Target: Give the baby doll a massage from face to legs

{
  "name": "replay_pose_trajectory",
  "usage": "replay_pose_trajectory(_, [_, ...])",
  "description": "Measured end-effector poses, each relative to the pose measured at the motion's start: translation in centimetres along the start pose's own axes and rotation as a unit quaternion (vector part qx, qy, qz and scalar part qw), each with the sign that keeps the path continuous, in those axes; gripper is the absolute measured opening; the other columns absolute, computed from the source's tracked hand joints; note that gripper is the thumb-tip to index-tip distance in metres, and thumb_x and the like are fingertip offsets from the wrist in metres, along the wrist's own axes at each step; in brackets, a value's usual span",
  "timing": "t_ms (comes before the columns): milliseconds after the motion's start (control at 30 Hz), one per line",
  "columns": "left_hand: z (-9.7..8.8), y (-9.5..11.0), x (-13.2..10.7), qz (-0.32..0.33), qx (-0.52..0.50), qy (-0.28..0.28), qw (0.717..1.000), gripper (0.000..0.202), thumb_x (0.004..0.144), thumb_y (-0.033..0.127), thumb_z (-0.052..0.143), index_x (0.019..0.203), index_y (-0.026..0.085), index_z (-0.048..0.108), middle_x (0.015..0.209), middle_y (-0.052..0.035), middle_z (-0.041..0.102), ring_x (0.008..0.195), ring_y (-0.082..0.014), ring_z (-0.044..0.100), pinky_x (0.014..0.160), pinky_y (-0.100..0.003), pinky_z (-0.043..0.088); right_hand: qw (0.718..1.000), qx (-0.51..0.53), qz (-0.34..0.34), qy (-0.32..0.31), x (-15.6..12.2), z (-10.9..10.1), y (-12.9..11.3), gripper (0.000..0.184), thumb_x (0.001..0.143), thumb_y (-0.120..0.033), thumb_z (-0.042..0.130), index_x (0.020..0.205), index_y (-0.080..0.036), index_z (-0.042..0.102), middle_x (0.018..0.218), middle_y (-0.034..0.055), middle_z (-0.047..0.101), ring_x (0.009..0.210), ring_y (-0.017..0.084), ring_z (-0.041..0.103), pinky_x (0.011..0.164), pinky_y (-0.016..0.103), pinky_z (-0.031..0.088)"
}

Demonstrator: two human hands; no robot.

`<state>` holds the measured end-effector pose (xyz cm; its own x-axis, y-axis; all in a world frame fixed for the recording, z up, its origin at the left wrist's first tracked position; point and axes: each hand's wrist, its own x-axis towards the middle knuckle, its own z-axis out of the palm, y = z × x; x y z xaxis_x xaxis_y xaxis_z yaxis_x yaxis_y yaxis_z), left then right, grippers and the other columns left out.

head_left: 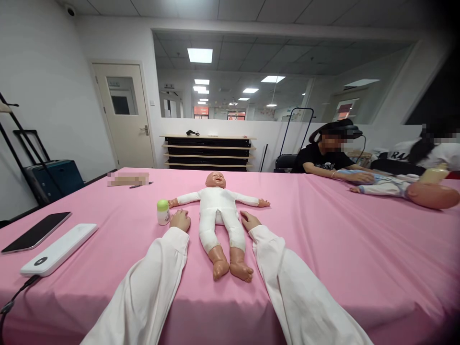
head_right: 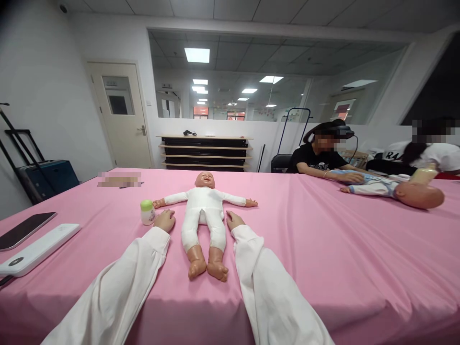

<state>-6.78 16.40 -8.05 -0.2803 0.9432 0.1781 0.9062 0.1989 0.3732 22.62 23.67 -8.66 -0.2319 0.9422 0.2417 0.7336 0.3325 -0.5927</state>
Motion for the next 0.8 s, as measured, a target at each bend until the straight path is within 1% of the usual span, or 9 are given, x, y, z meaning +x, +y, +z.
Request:
replay_pose_trajectory(167, [0.07,-0.08,0.07,-0.002,-0.006,0.002,1.000,0.034,0.088,0.034,0.043,0.114,0.014,0.054,0.124,-0.0085,0.051,0.120,-0.0190,0.043,0.104,-0.043,0.029,1.000,-0.009,-0.006,-0.015,-0.25,-0.01,-0.24,0.042,0.081,-0.016,0.044,0.121,-0.013,0.054,0.127,0.0089,0.054,0.120,0.022,0.049,0.105,0.035,0.034])
replay_pose_trajectory(267, [0.16,-0.05,0.00,-0.006,-0.007,0.002,1.000,0.033,0.087,0.028,0.041,0.114,0.014,0.055,0.128,-0.0098,0.049,0.122,-0.0203,0.042,0.105,-0.043,0.028,1.000,-0.005,-0.012,-0.019,-0.40,0.02,-0.38,0.041,0.081,-0.017,0.044,0.121,-0.011,0.054,0.128,0.0105,0.052,0.121,0.023,0.047,0.106,0.036,0.032])
replay_pose_trajectory(333, [0.18,-0.03,-0.07,-0.009,-0.008,0.003,1.000,0.035,0.085,0.023,0.040,0.115,0.015,0.055,0.130,-0.0108,0.047,0.124,-0.0210,0.040,0.105,-0.041,0.027,1.000,0.001,-0.018,-0.020,-0.45,0.07,-0.39,0.040,0.082,-0.018,0.045,0.120,-0.012,0.055,0.128,0.0101,0.053,0.121,0.023,0.047,0.106,0.036,0.032])
replay_pose_trajectory(433, [0.11,0.04,-0.20,-0.010,-0.013,0.005,1.000,0.038,0.082,0.019,0.038,0.115,0.017,0.055,0.131,-0.0110,0.047,0.125,-0.0209,0.039,0.105,-0.038,0.027,1.000,0.014,-0.021,-0.017,-0.34,0.26,-0.20,0.037,0.081,-0.017,0.046,0.115,-0.015,0.058,0.125,0.0086,0.056,0.119,0.023,0.049,0.106,0.039,0.031])
replay_pose_trajectory(533, [0.01,0.19,-0.28,-0.011,-0.025,0.009,1.000,0.038,0.080,0.019,0.038,0.113,0.017,0.056,0.128,-0.0107,0.049,0.123,-0.0208,0.041,0.104,-0.037,0.028,0.999,0.027,-0.025,-0.011,-0.05,0.50,0.13,0.033,0.080,-0.017,0.047,0.109,-0.017,0.062,0.121,0.0078,0.058,0.118,0.024,0.050,0.106,0.041,0.032])
replay_pose_trajectory(667, [-0.02,0.44,-0.29,-0.018,-0.059,0.015,0.998,0.035,0.078,0.019,0.041,0.108,0.017,0.058,0.123,-0.0113,0.053,0.121,-0.0221,0.043,0.104,-0.038,0.027,0.999,0.036,-0.035,-0.014,0.15,0.68,0.43,0.030,0.079,-0.018,0.049,0.106,-0.016,0.063,0.116,0.0090,0.061,0.115,0.025,0.052,0.105,0.042,0.033])
replay_pose_trajectory(800, [0.09,0.29,-0.22,-0.034,-0.129,0.022,0.991,0.033,0.077,0.017,0.045,0.106,0.016,0.059,0.126,-0.0119,0.051,0.124,-0.0231,0.040,0.108,-0.040,0.022,0.998,0.050,-0.026,-0.008,-0.11,0.61,0.46,0.032,0.079,-0.019,0.050,0.108,-0.014,0.062,0.123,0.0094,0.057,0.121,0.024,0.047,0.107,0.039,0.031])
